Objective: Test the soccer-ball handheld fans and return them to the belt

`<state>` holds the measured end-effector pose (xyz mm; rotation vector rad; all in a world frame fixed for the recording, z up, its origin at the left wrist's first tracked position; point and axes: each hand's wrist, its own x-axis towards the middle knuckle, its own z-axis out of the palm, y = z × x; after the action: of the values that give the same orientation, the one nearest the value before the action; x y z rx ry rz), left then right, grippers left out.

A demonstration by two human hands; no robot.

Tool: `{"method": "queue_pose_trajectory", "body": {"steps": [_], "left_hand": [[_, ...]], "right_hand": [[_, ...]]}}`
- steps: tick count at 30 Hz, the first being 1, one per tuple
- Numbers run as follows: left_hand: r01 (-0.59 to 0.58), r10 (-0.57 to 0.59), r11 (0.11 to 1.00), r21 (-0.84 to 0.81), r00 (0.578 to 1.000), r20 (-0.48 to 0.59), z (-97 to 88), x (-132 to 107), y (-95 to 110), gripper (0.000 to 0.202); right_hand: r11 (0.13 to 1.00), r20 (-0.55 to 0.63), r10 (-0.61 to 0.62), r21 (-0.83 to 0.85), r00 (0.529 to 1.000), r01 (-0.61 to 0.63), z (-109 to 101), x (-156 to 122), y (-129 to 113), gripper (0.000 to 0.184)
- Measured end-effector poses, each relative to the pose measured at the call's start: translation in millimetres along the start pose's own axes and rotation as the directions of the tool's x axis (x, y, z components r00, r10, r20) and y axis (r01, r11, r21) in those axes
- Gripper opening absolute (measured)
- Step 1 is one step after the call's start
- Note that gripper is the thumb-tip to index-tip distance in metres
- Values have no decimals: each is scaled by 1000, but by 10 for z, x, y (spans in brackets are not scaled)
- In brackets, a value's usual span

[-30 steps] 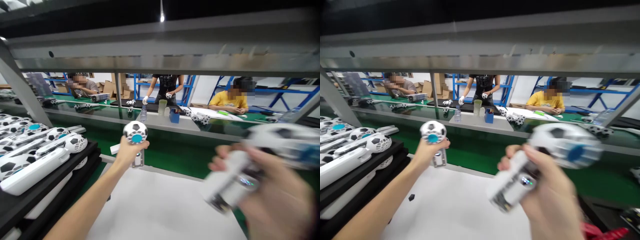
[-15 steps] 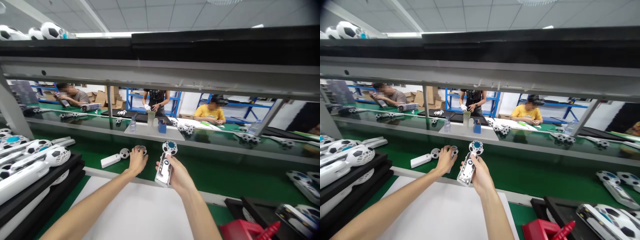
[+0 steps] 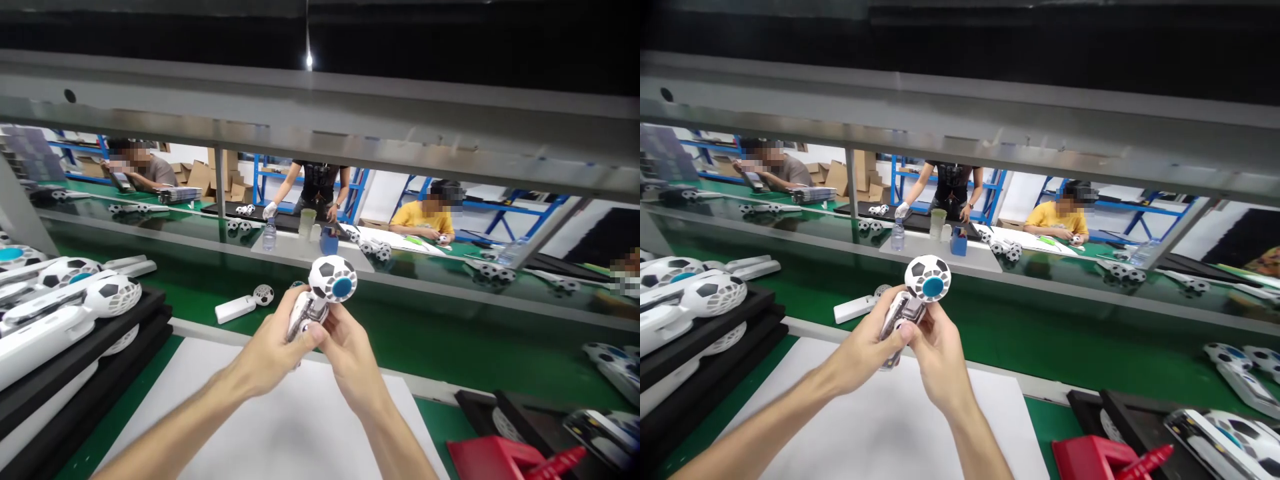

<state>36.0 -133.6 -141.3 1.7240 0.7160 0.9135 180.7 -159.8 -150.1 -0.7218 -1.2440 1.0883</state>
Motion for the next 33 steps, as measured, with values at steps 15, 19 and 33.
{"method": "queue_pose_trajectory", "body": {"steps": [15, 19, 33], "left_hand": [[-142, 134, 966, 217, 990, 52, -65, -61, 104, 51], [-32, 52, 837, 546, 998, -21, -224, 187, -348, 49], [488, -299, 702, 518, 863, -407, -722, 449, -1545, 36]], "right_hand": [[985, -76, -66, -162, 995, 53, 44, -95, -109, 33], [931, -220, -9, -358, 976, -72, -298, 124, 129, 40], [621, -601, 161, -555, 783, -554, -1517, 202, 850, 19]]}}
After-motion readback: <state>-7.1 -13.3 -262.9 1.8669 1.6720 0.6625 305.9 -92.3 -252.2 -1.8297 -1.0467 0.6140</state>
